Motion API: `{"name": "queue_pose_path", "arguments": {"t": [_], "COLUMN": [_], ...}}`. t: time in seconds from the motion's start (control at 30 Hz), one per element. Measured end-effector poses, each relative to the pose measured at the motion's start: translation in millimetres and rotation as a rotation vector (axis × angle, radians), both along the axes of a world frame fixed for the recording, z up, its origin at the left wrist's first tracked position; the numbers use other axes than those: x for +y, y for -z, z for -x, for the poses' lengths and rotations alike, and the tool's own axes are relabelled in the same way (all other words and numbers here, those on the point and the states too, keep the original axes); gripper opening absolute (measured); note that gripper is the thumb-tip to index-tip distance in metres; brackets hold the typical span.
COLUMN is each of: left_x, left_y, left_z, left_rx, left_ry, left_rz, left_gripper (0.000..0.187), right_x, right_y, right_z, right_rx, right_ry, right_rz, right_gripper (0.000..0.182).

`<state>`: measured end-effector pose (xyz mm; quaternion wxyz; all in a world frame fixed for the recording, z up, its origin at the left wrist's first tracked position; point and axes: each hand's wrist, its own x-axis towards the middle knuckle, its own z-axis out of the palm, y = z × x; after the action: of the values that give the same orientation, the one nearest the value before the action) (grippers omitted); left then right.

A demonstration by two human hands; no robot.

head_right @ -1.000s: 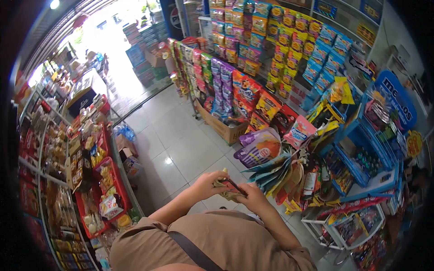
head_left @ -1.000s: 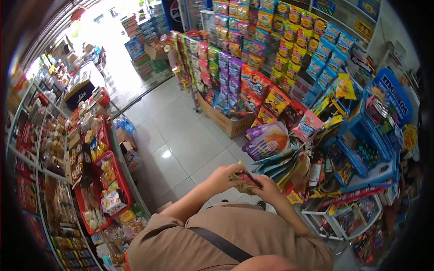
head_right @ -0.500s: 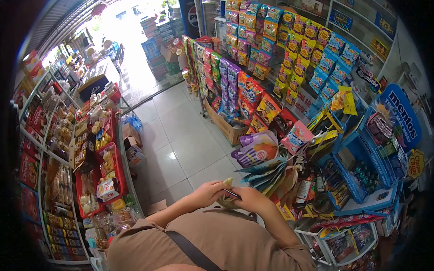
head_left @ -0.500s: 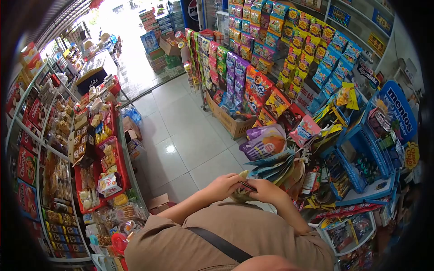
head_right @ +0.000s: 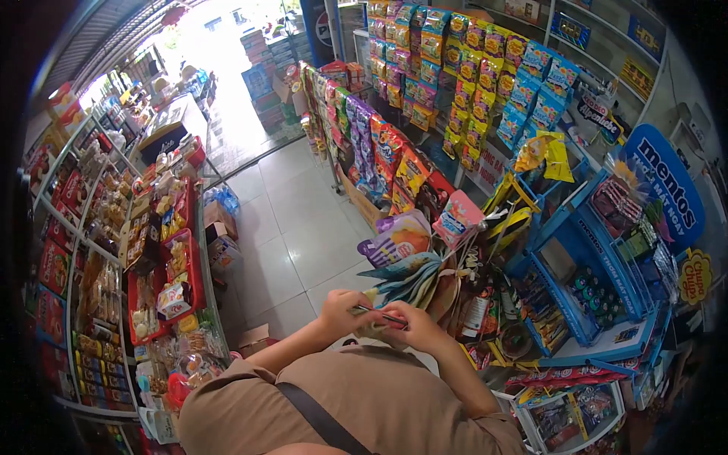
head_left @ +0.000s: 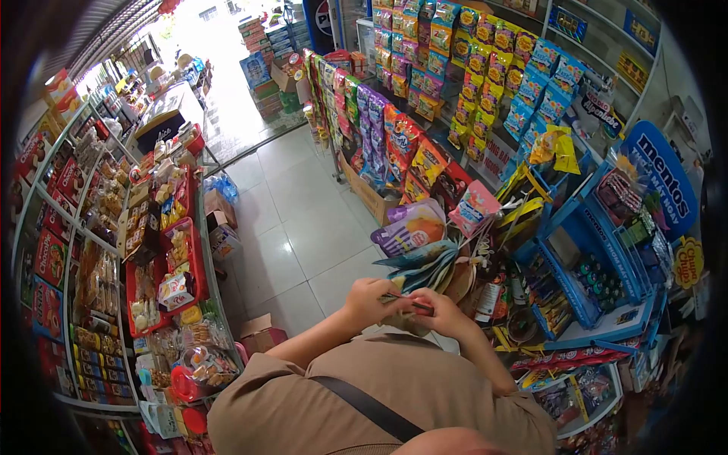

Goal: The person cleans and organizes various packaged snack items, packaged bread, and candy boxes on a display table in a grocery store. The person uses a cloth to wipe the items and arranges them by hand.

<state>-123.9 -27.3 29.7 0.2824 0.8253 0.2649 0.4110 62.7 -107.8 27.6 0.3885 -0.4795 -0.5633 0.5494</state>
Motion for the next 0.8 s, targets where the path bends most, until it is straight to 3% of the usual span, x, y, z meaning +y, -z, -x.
{"name": "queue_pose_path", "arguments": {"t": [0.07,0.1,0.2,0.23,0.33,0.43,0.53,0.57,0.67,0.7,0.8], "left_x": [-7,-12,-18,-20,-28,-46,-63,-66,-69,-69,-65], "left_y": [-2,-3,8,8,2,-7,-7,-2,1,0,1], "left_z": [-6,-5,-17,-20,-33,-40,-41,-41,-34,-29,-19], "left_rx": [-0.09,-0.112,-0.527,-0.59,-0.959,-1.06,-0.98,-0.973,-0.993,-0.993,-0.884], "left_ry": [-0.117,-0.141,-0.233,-0.187,-0.163,-0.058,0.009,0.002,-0.128,-0.156,-0.247], "left_rz": [0.048,0.245,0.532,0.701,1.008,1.131,1.098,1.057,0.907,0.851,0.655], "left_gripper": [0.023,0.019,0.016,0.015,0.019,0.022,0.02,0.02,0.018,0.017,0.018], "right_x": [-5,-4,-14,-17,-23,-29,-27,-22,-19,-22,-27], "right_y": [-8,2,15,18,21,32,50,69,62,51,49], "right_z": [-12,-19,-34,-38,-39,-27,-19,-18,-27,-16,-21], "right_rx": [0.043,-0.14,-0.122,-0.249,-0.22,-0.023,0.28,0.283,-0.053,0.266,0.087], "right_ry": [0.05,0.069,0.082,0.079,-0.001,-0.023,-0.03,-0.031,-0.076,0.1,0.348], "right_rz": [0.087,0.026,-0.081,-0.165,0.02,0.215,0.276,0.192,-0.047,-0.127,-0.317], "right_gripper": [0.037,0.035,0.036,0.04,0.046,0.049,0.05,0.042,0.036,0.026,0.027]}}
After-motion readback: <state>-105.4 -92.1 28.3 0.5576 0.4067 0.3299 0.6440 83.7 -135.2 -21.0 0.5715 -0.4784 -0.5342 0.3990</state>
